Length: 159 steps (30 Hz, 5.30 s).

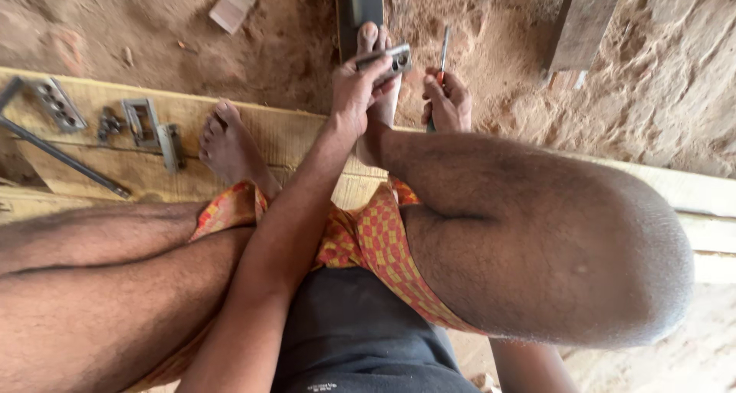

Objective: The person sharpens small metal parts on a grinding stone, then uses a screwdriver to adjust the parts. The person repeats the sharpening process on the same parts.

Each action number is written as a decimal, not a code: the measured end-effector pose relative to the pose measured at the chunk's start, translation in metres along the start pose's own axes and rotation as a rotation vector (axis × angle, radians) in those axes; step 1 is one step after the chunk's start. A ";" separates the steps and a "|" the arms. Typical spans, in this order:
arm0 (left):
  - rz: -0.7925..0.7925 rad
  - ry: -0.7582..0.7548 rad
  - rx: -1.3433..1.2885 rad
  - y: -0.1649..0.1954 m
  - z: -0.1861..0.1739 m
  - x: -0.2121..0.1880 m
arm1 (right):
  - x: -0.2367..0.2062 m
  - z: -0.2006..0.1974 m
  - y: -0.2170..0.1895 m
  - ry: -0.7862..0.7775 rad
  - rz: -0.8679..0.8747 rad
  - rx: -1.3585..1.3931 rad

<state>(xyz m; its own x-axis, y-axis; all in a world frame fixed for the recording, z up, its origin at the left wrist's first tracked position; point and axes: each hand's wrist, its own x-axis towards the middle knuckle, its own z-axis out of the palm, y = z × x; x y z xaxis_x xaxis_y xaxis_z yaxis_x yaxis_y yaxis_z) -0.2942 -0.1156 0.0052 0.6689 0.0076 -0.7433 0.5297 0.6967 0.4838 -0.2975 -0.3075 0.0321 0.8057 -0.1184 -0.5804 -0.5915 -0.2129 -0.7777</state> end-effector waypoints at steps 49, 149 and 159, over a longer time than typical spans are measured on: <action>0.175 -0.053 0.003 -0.004 0.003 0.015 | -0.043 -0.010 -0.026 0.007 -0.173 -0.518; 0.373 0.172 0.738 -0.013 0.000 0.018 | -0.021 -0.019 -0.106 -0.203 -0.009 -0.734; 0.400 0.218 0.604 -0.018 0.000 0.024 | -0.045 -0.001 -0.113 -0.125 -1.075 -1.452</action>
<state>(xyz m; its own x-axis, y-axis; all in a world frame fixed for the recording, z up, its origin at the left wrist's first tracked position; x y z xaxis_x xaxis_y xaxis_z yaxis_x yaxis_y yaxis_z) -0.2879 -0.1279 -0.0210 0.7848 0.3629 -0.5024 0.5042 0.0973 0.8581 -0.2668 -0.2794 0.1469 0.7296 0.6782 -0.0873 0.6795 -0.7334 -0.0184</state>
